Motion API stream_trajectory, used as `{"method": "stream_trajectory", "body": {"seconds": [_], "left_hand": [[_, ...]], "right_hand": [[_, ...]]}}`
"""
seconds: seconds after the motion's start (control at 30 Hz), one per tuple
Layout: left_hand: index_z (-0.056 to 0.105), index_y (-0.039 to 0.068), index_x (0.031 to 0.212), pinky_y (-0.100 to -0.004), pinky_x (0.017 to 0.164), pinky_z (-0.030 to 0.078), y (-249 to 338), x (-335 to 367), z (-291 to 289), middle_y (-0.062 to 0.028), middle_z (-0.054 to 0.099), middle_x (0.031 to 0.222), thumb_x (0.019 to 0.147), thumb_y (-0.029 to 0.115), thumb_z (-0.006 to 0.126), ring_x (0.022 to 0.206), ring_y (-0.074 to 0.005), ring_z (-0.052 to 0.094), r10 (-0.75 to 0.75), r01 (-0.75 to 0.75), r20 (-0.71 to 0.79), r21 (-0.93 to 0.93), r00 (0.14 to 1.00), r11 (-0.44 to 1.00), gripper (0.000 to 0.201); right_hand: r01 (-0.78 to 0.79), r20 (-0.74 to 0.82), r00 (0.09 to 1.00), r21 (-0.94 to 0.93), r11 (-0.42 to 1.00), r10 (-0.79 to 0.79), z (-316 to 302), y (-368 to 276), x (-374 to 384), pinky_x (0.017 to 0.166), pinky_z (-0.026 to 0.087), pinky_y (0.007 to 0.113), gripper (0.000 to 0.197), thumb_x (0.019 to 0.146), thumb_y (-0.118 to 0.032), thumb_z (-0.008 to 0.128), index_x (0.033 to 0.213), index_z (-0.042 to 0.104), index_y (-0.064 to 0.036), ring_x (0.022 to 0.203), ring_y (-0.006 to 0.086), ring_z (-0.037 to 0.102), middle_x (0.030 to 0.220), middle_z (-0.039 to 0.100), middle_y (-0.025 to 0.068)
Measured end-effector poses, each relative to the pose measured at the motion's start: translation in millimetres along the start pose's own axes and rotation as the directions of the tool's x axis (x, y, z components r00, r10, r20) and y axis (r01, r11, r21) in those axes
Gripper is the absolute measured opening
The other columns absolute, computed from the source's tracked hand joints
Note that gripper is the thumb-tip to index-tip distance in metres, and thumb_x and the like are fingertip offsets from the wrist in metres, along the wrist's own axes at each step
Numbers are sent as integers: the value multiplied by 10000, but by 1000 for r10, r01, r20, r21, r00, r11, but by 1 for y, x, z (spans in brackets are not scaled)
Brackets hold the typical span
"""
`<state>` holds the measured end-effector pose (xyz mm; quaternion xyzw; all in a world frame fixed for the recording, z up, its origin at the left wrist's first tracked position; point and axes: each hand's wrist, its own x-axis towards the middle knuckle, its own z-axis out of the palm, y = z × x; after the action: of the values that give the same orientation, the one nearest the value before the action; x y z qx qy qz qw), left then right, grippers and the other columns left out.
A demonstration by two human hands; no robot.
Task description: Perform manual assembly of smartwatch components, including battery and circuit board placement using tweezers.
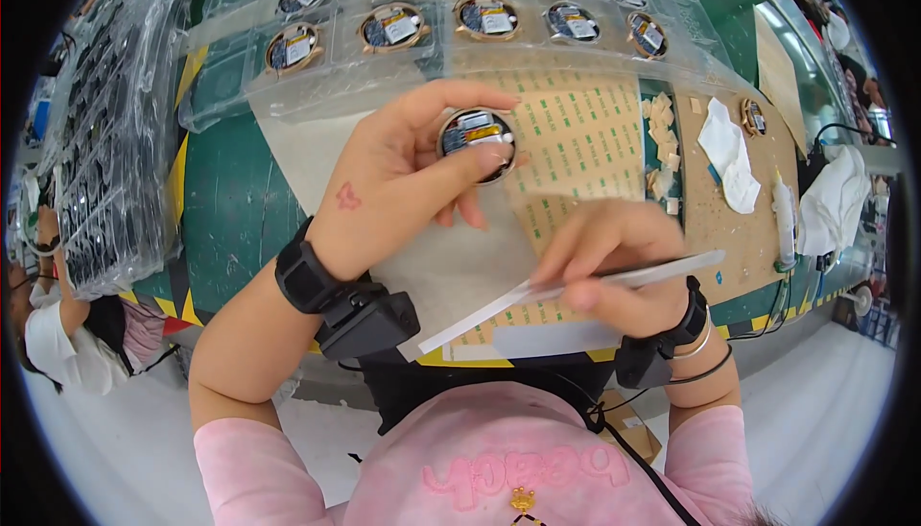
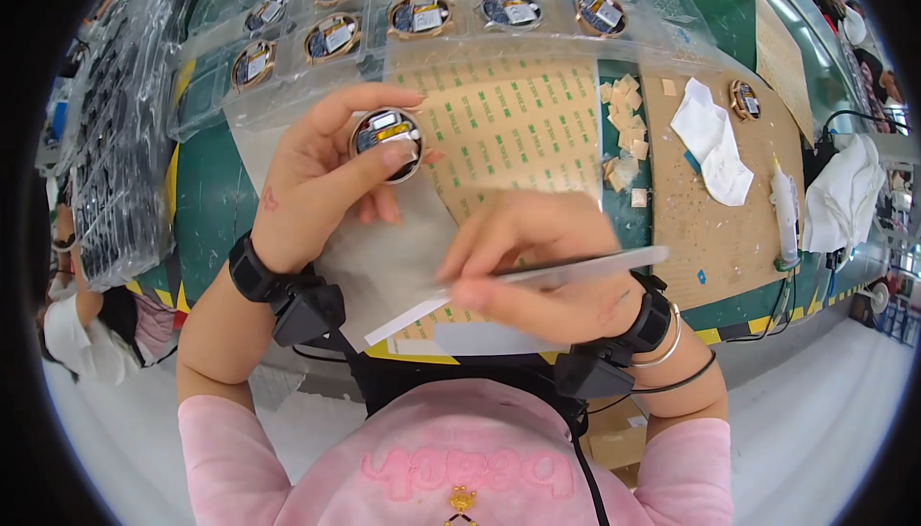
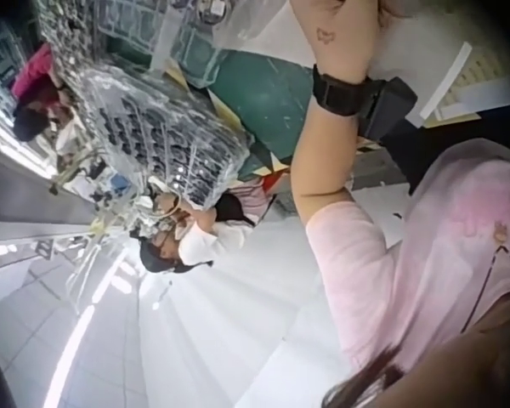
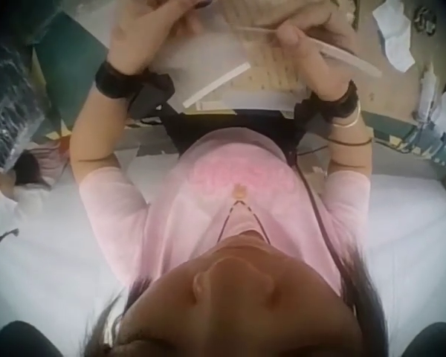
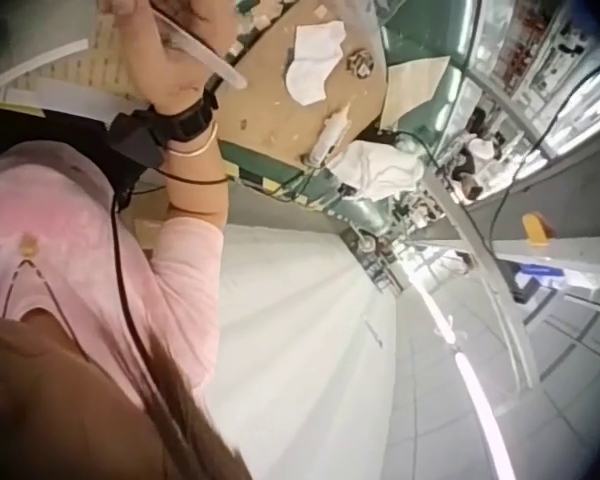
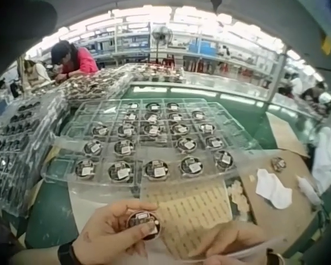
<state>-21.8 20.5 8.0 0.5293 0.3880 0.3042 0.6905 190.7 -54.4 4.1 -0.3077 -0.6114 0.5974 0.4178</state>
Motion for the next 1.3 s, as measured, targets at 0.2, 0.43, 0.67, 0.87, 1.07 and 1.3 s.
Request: {"method": "stream_trajectory", "body": {"seconds": [0.2, 0.43, 0.67, 0.87, 1.07, 1.3], "left_hand": [[564, 67, 1166, -161, 503, 446, -8, 6, 1, -41, 659, 935, 853, 45, 607, 593, -52, 586, 51, -51, 119, -2, 992, 999, 317], [578, 43, 1147, -179, 550, 483, -19, 7, 4, -26, 628, 886, 850, 15, 594, 622, -54, 587, 118, -124, 76, 77, 990, 989, 298], [588, 27, 1125, -192, 564, 498, -24, 7, 4, -36, 609, 880, 852, -4, 582, 636, -58, 583, 204, -215, 85, 139, 975, 967, 275], [590, 21, 1120, -192, 555, 493, -28, 9, 3, -33, 600, 875, 853, -6, 579, 641, -58, 578, 230, -238, 90, 104, 969, 966, 268], [591, 20, 1120, -188, 556, 490, -30, 10, 4, -29, 598, 876, 853, -9, 578, 636, -56, 572, 237, -245, 79, 113, 968, 963, 270], [589, 17, 1123, -189, 561, 488, -32, 11, 6, -32, 599, 885, 852, -12, 575, 636, -56, 569, 264, -273, 77, 127, 961, 954, 273]], "right_hand": [[-118, 157, 978, -139, 983, 139, 40, -2, 6, 603, 512, 263, 169, 743, -27, 733, 745, 564, -34, 724, 187, 648, 783, 647, 94], [-139, 197, 961, -271, 953, 196, 55, 7, 7, 602, 510, 266, 162, 722, -10, 744, 740, 584, -22, 709, 210, 654, 769, 655, 80], [-103, 178, 967, -372, 923, 180, 62, 9, 7, 574, 510, 239, 179, 727, -39, 760, 768, 587, -20, 685, 151, 653, 794, 666, 87], [-215, 137, 953, -319, 923, 269, 65, 8, 8, 564, 506, 219, 177, 742, -61, 761, 787, 592, -26, 685, 100, 639, 782, 670, 76], [-205, 150, 949, -368, 907, 276, 68, 6, 12, 559, 506, 222, 177, 751, -67, 756, 782, 586, -27, 654, 99, 636, 767, 671, 69], [-152, 153, 963, -365, 918, 220, 69, 10, 11, 547, 510, 224, 182, 753, -66, 753, 767, 576, -24, 639, 117, 646, 760, 675, 82]]}}
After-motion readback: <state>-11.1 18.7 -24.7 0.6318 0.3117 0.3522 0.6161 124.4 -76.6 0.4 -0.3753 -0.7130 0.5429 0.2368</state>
